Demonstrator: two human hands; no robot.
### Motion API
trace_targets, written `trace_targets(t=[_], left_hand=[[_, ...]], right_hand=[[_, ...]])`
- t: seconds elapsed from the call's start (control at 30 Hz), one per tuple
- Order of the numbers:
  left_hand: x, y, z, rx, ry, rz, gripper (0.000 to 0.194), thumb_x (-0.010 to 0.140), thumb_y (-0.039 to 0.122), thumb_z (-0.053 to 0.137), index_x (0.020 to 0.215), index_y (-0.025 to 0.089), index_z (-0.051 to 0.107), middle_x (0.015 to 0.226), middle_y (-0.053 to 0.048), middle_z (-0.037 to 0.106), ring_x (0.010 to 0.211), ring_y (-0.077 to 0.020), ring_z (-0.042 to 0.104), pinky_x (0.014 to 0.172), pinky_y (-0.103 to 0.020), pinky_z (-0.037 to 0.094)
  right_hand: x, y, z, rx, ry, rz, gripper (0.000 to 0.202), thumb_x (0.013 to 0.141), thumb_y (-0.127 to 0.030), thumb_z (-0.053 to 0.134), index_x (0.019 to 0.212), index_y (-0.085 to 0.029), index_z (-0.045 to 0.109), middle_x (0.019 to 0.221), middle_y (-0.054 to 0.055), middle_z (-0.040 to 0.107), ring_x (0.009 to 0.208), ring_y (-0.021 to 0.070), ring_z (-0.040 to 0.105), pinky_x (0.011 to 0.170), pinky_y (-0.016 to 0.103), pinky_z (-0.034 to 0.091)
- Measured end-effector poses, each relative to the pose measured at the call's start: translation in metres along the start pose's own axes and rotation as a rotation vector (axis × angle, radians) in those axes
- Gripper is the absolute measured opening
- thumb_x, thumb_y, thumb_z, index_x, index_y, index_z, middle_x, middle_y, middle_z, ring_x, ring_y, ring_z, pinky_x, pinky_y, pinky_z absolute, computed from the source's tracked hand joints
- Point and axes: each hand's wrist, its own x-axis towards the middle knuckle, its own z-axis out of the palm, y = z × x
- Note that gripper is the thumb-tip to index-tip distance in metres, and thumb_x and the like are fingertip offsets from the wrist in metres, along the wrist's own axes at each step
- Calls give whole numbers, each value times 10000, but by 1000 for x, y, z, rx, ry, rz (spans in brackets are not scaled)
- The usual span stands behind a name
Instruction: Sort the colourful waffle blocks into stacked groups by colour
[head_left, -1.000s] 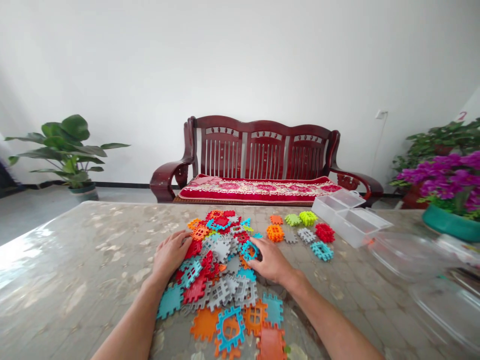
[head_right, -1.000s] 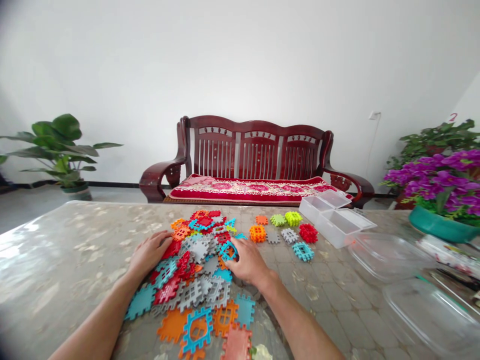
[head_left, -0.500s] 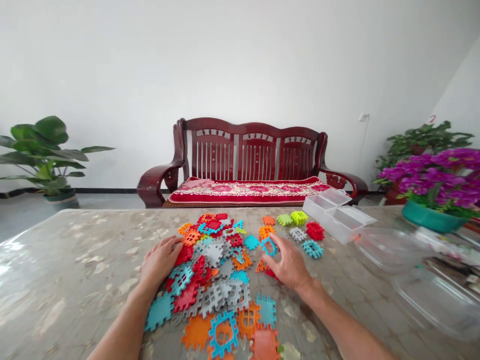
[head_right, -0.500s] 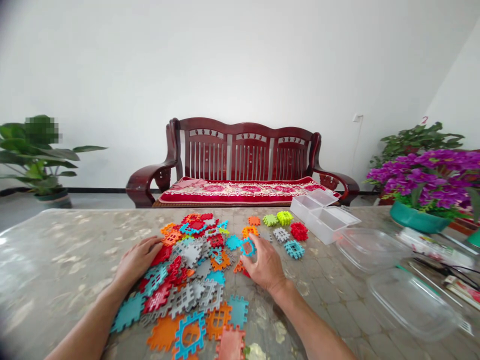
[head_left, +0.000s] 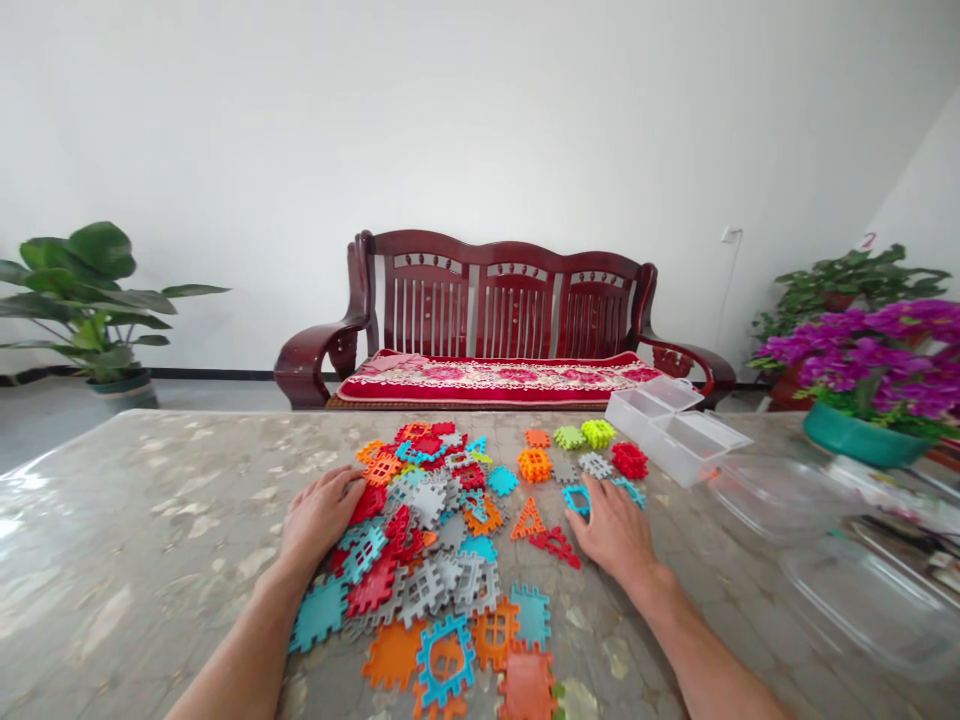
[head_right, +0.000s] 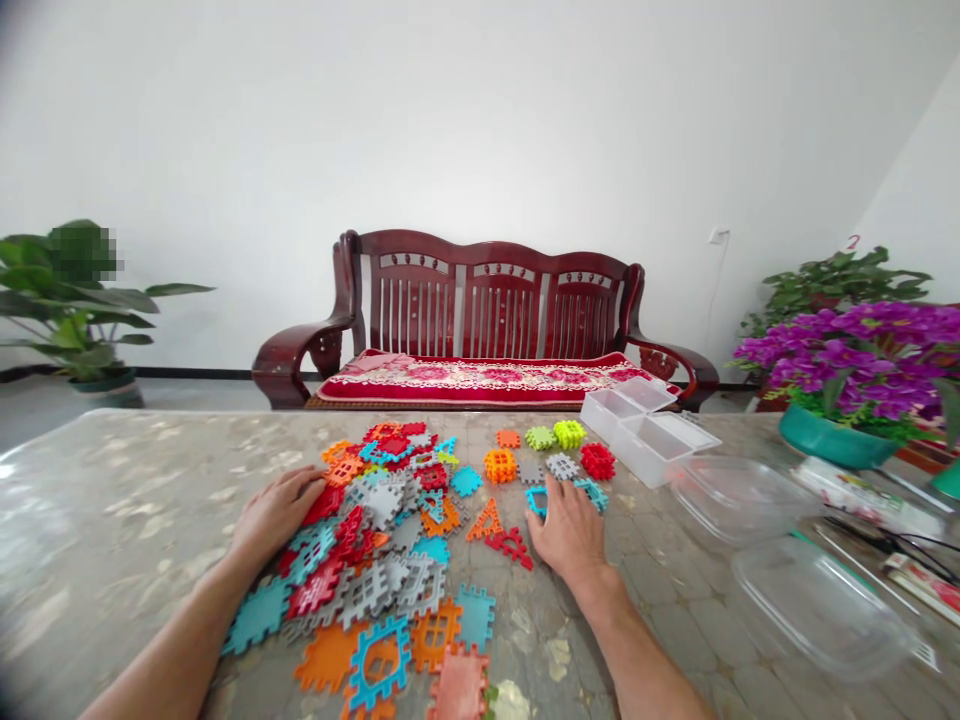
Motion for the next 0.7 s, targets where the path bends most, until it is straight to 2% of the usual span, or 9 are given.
trace_targets(t=[0.1,0.27,0.43,0.53,0.7], left_hand=[[0,-1,1,-9,5,6,419,934,453,365,1138,316,704,1389,0,613,1271,-244,554,1115,-411,367],[0,-1,1,-6,22,2,406,929,452,389,1140,318,708,1376,-2,623,1251,-246,568,1096,-406,388],[1,-1,0,7,7,-8,421,931,459,375,1148,314,705,1387,-7,614,1269,-259,553,1100,-423,385],[1,-1,0,13,-18,-12,439,936,465,354,1171,310,691,1404,-16,598,1291,-263,534,1114,-437,364],[0,0,0,11,-16,-5,433,940,455,353,1167,305,690,1399,-15,602,1288,-254,537,1115,-421,364]], right_hand=[[-1,0,1,-3,16,-55,451,841,-330,607,1254,-151,618,1135,158,673,1040,316,584,883,403,426],[1,4,5,47,-4,-74,261,834,-243,571,1055,-208,706,1052,101,693,979,257,593,863,362,403],[1,5,5,46,60,-66,265,811,-196,581,1039,-225,712,1053,83,701,979,254,579,859,366,396],[-1,-4,4,148,96,-129,256,843,-191,559,1046,-234,709,1079,63,708,1015,251,574,892,371,401],[-6,-32,2,392,50,-243,259,878,-235,563,1102,-234,693,1142,50,706,1066,225,586,958,369,421]])
